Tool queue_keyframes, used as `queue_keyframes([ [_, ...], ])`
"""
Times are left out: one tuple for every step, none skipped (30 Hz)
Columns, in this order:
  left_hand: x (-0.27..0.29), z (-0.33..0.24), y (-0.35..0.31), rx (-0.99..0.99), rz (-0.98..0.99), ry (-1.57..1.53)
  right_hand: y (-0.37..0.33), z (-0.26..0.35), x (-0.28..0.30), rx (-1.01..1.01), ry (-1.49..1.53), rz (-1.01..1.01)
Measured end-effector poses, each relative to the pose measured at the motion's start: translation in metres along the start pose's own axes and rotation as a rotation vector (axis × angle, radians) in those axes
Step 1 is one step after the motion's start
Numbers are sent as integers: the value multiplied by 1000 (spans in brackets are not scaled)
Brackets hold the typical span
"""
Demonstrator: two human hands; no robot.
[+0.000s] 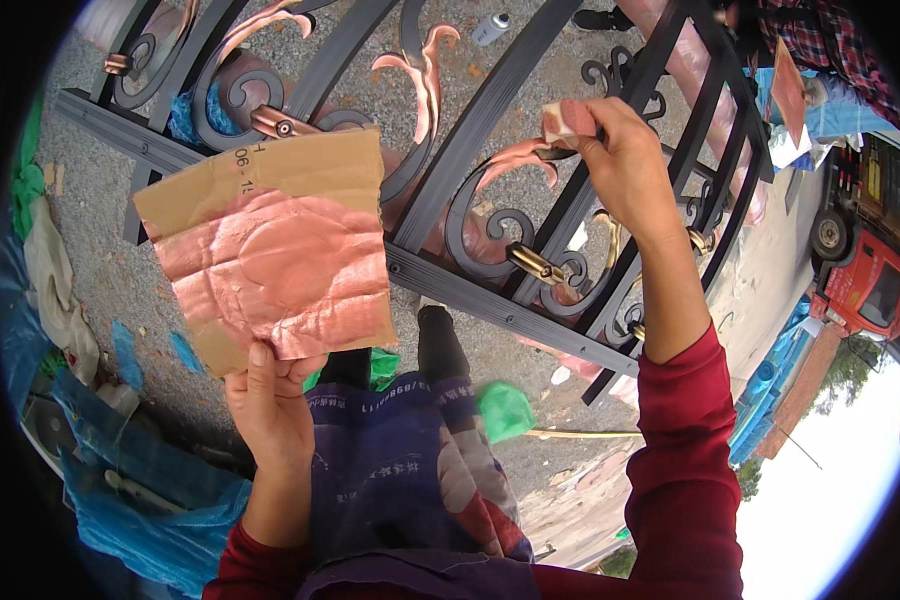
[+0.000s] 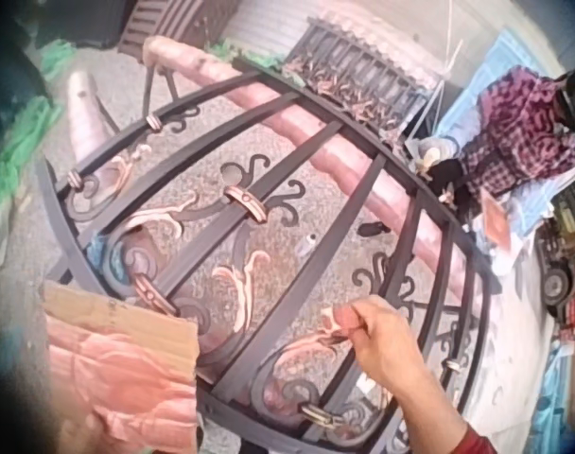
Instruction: The person applies pink paint to a black metal gate using a small sponge. They hold a cardboard palette with pink paint in the left hand and repeatedly dab the sponge onto the gate's decorative scrollwork and horizontal bars.
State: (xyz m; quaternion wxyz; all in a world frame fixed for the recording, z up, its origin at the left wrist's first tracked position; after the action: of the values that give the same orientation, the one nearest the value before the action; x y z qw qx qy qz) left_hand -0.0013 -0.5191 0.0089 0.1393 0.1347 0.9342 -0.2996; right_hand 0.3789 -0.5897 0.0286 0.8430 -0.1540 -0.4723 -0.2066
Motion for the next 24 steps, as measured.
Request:
queue_keyframes([
  [-3,1,-1,0,-13,-8,2,-1,4,-45,1,-35],
  [-6,1,-2,0,-27,-17,5,-2,9,-89,3,-70],
  [-9,2,-2,-2,-28,-15,9,-3,10,-109,82,-113],
  [-14,2,-3,0,-28,-10,11,-5,9,-79,137,-76],
  [-19,3,-5,2,-27,-4,12,-5,5,-49,192,-40],
  [-23,6,-7,14,-30,-5,14,-5,1,-18,246,-5],
  [-26,10,-9,23,-32,-4,16,-4,-4,69,131,34],
  [-30,13,-11,32,-34,-4,19,-9,-3,73,83,-20],
  [-36,16,-13,26,-40,-18,23,-15,1,77,34,-74],
  [-42,18,-15,26,-43,-24,27,-18,6,85,-15,-130],
  [-47,20,-16,27,-46,-29,29,-19,18,37,38,-167],
  [-52,22,-17,27,-49,-36,29,-20,28,43,99,-200],
  [-57,23,-17,26,-46,-40,26,-22,32,-18,204,-186],
  [-63,26,-17,28,-45,-36,22,-23,35,-80,308,-171],
  [-69,29,-16,29,-43,-33,15,-21,41,-141,386,-167],
  [-76,33,-14,27,-39,-32,6,-16,47,-199,462,-166],
  [-82,37,-11,27,-18,-26,-4,-13,51,-254,542,-160],
  [-92,40,-9,32,-14,-30,-13,-13,53,-282,604,-165],
  [-104,43,-8,40,-8,-33,-26,-15,54,-313,664,-172],
  [-116,47,-7,48,-8,-34,-36,-15,54,-345,726,-172],
  [-127,51,-6,50,-4,-36,-45,-8,54,-313,767,-134],
  [-139,57,-6,57,8,-38,-54,-1,52,-285,802,-103],
  [-150,62,-6,65,18,-42,-60,3,49,-229,786,-79],
  [-158,65,-6,68,18,-45,-66,4,46,-188,772,-64],
])
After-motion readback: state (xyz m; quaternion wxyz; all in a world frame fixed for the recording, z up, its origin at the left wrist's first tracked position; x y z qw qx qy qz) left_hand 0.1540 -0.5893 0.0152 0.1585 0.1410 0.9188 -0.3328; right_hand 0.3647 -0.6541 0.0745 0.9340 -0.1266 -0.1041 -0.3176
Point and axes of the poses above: each hand's wrist, its own y-axis towards the middle knuckle, its own x-axis out of the back of the hand, z = x × y, the point moved 2 cm from there along y, towards the middle knuckle, and after that the axes turned 6 degrees about y, right-handed, at the moved point
